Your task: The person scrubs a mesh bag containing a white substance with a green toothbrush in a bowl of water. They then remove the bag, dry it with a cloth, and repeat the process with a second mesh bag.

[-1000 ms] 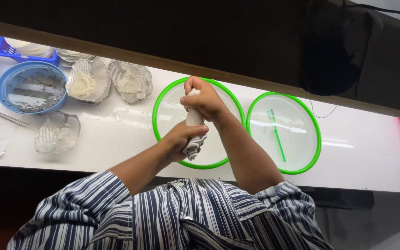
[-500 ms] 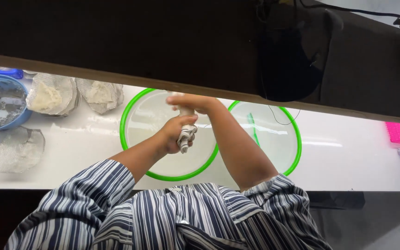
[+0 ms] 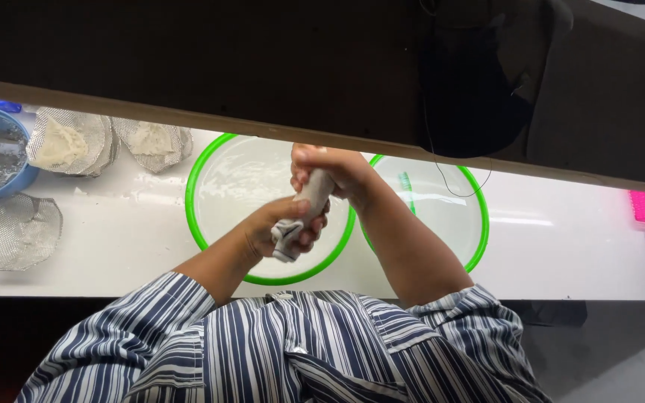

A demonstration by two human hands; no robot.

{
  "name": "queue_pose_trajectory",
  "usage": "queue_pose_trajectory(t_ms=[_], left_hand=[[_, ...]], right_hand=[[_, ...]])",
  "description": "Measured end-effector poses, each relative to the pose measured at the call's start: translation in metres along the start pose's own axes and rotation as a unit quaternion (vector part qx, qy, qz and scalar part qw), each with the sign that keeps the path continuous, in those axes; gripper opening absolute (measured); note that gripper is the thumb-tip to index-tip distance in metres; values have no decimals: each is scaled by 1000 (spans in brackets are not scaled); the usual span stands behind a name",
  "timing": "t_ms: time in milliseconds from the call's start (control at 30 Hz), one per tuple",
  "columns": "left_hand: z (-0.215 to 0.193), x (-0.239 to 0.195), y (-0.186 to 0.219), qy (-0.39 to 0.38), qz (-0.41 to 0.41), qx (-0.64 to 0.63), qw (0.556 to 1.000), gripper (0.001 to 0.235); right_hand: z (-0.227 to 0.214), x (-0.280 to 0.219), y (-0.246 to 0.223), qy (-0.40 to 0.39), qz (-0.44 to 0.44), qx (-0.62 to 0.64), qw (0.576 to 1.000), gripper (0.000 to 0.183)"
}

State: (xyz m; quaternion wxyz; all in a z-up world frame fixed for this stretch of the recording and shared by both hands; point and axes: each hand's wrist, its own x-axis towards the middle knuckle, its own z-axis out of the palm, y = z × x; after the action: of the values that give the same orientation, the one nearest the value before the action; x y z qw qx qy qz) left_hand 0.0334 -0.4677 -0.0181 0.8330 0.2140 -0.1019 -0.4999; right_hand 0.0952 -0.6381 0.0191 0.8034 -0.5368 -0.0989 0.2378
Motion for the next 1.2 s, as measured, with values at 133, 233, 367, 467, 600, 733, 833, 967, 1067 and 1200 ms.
queue_pose_trajectory(t_ms=[133,233,367,467,600,733,833,967,1067,1200], left_hand=[[12,14,18,175,25,138,975,27],[4,28,26,248,7,223,943,18],[-18,47,29,342,18,290,894,24],[-13,52,31,343,23,282,896,26],[-7,56,33,343,31,269,899,28],[-1,54,30,347,41,255,901,30],[6,51,29,354,52,242,902,33],[17,40,32,363,75,227,901,36],[18,22,43,366,92,218,900,39],[2,-38,53,379,110,200,897,43]], right_hand=[[18,16,-17,127,101,-200,966,59],[23,36,-18,169,160,-340,911,51],[26,55,-8,184,147,-371,898,47],[28,71,-3,190,140,-397,887,45],[27,79,6,201,128,-433,869,43],[26,83,12,200,123,-461,856,42],[27,85,17,197,115,-487,843,42],[31,82,15,191,95,-527,822,44],[35,86,10,189,80,-556,806,46],[130,66,-23,332,162,-352,860,66]])
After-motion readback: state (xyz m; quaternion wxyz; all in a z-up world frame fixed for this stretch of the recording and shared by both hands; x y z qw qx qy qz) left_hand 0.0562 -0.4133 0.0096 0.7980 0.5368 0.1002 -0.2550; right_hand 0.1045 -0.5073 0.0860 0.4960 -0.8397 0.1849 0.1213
